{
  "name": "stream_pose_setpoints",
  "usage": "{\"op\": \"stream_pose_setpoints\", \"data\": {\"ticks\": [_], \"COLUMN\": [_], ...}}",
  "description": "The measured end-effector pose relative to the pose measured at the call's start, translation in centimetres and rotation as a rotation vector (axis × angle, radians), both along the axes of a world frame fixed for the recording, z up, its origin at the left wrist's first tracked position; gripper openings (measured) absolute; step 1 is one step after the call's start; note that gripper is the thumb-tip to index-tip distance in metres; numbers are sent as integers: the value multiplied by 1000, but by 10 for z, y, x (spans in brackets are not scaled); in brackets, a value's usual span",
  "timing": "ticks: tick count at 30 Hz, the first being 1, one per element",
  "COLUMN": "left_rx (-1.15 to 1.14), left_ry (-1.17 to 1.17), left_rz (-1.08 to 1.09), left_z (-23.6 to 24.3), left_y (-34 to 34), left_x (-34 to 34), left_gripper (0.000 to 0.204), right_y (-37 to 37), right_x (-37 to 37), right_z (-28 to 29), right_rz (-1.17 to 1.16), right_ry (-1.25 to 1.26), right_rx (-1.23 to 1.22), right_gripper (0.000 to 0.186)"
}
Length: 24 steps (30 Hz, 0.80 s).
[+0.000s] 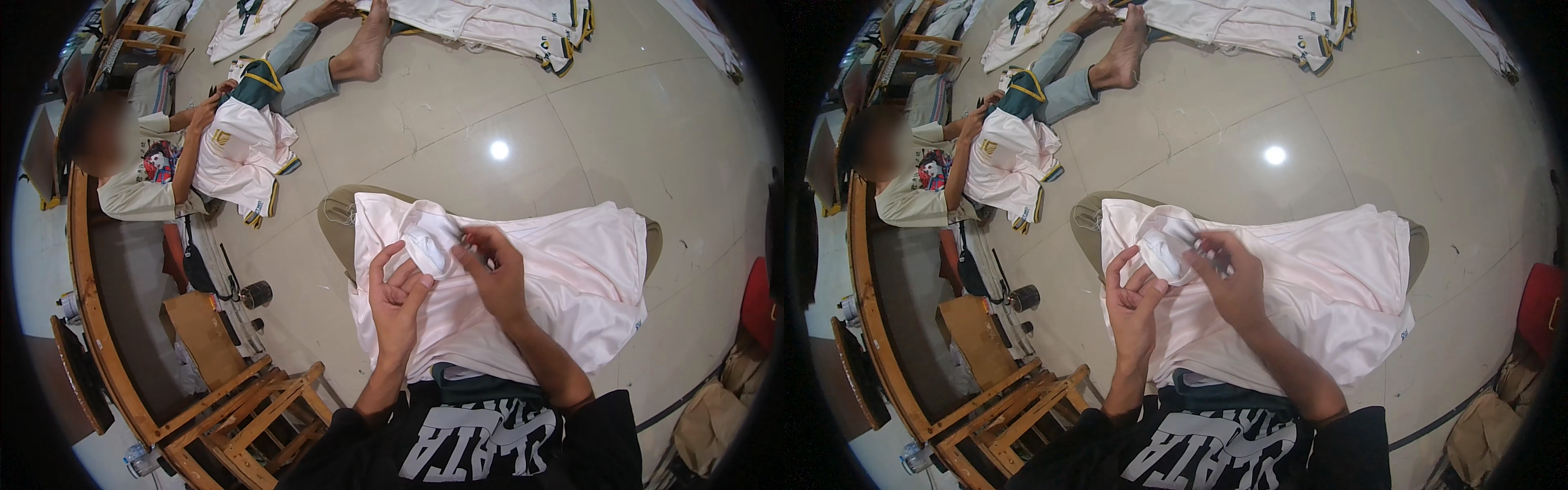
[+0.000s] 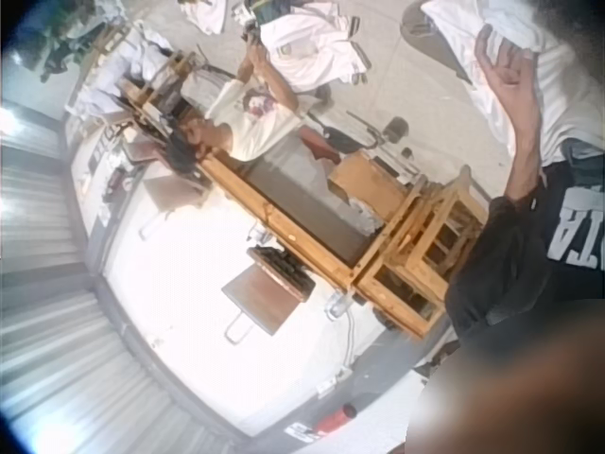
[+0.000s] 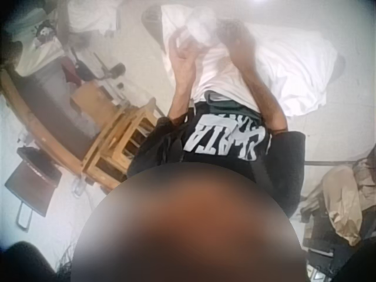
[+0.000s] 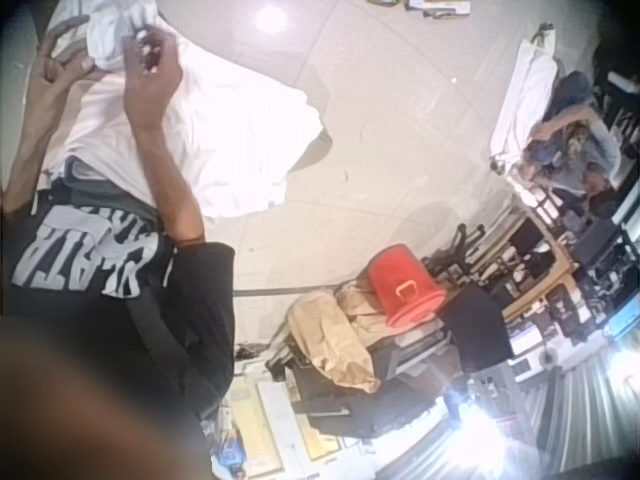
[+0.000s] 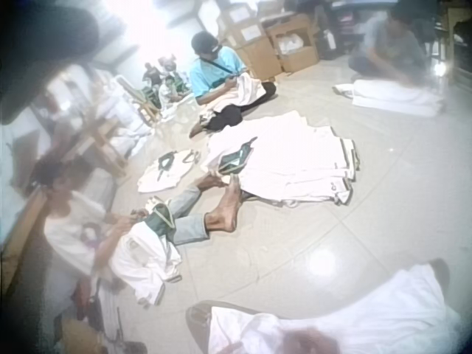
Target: The person sits on the floor and uses scissors to cut threads and small pieces from a white fabric garment. They repeatedly adjust the fabric and snip loose threads while other people work nearby.
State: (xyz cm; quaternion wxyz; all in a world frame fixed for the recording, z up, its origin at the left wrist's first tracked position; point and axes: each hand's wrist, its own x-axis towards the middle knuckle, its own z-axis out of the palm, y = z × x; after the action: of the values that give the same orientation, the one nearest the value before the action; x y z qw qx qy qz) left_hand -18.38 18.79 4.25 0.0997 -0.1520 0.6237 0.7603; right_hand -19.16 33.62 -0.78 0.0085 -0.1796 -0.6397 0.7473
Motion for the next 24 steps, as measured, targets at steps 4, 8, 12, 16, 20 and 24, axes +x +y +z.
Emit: {"op": "stream_pose_setpoints", "data": {"ticks": [4, 8, 12, 16, 20, 24], "left_rx": [-2, -21, -59, -18, 126, 251], "left_ry": [-1, -16, -37, -72, -154, -185], "left_rz": [-10, -25, 29, 58, 123, 191], "left_z": [-4, -5, -7, -12, -17, -20], "left_y": [-4, -6, -10, -12, -17, -23], "left_x": [3, 6, 2, 4, 3, 0], "left_gripper": [61, 63, 69, 69, 63, 52], "right_y": [11, 25, 5, 18, 16, 34], "right_x": [-13, -18, -26, -21, -15, -14], "right_z": [13, -2, -21, -22, -29, -46], "right_rz": [84, 552, 138, 345, 381, 310], "right_ry": [-37, -253, 113, -32, 6, -43], "right_rx": [-202, -537, -45, -303, 224, 132], "right_gripper": [27, 37, 44, 41, 39, 36]}}
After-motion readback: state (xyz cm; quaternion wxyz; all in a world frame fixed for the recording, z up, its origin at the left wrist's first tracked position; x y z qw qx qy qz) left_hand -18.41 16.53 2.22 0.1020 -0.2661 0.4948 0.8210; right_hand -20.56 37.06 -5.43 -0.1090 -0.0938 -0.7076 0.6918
